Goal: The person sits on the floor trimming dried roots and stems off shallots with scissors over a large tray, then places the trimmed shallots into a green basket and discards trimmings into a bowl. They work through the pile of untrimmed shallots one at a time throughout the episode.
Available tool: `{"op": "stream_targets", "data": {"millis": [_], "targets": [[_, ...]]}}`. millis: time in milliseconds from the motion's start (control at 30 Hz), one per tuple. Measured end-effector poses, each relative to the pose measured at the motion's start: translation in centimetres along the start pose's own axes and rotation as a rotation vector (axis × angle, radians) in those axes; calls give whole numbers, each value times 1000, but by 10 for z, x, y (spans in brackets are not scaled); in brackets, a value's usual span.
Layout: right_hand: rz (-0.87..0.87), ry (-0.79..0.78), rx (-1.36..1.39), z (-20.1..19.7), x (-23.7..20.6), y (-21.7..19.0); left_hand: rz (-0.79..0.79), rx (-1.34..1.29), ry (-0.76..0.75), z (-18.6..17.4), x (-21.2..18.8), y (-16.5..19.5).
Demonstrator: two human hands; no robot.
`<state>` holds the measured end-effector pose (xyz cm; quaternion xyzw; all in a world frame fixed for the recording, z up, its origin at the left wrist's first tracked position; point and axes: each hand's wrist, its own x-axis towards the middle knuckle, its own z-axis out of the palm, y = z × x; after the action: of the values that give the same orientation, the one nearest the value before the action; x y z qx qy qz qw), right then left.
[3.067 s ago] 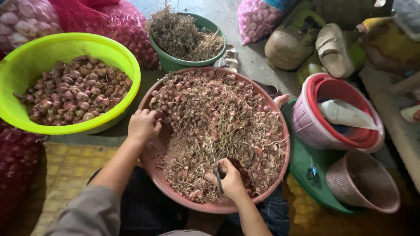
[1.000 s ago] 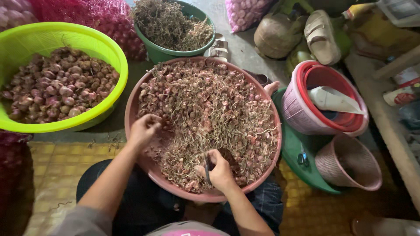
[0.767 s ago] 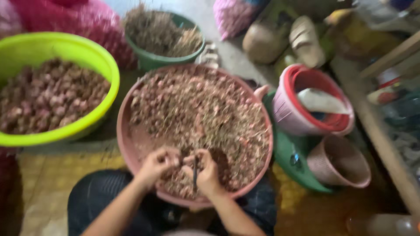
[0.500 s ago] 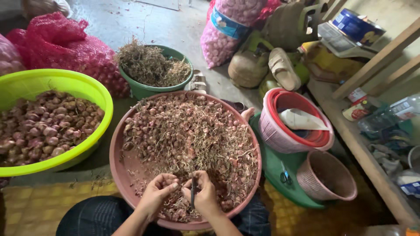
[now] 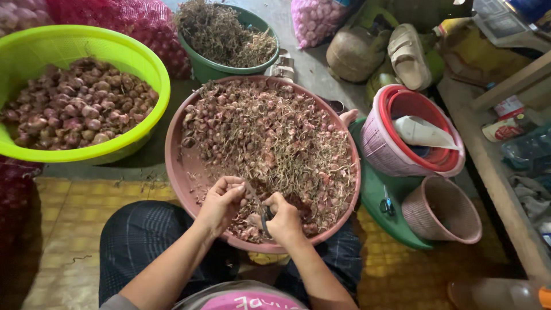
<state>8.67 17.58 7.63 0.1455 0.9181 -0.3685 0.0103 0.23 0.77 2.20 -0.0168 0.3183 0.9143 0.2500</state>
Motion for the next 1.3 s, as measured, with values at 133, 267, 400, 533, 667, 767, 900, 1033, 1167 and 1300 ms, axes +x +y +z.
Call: {"op": "stream_targets", "data": {"millis": [133, 267, 400, 533, 667, 767, 900, 1033, 1167, 1300], "targets": [[-48, 7, 160, -1, 3, 4, -25, 18, 33, -1, 1, 2], [-165, 34, 274, -5, 7, 10, 22, -43, -46, -1, -1, 5], [-96, -84, 230, -14, 1, 8, 139, 89, -58, -1, -3, 6], [-151, -77, 94, -19, -4, 4, 125, 182, -24, -5, -3, 5], [-307, 12, 57, -12, -5, 4, 40, 16, -74, -9, -4, -1], [-159, -23, 83, -9, -4, 5, -17, -13, -84, -11, -5, -6], [-21, -104, 66, -14, -2, 6, -33, -20, -128, -15, -7, -8], [-114, -143, 177, -15, -2, 13, -70, 46, -151, -19, -5, -7], [-77, -211, 324, -9, 5, 26, -151, 72, -159, -12, -11, -5], [-35, -257, 414, -3, 11, 39, -166, 529, -6, -1, -22, 33]]}}
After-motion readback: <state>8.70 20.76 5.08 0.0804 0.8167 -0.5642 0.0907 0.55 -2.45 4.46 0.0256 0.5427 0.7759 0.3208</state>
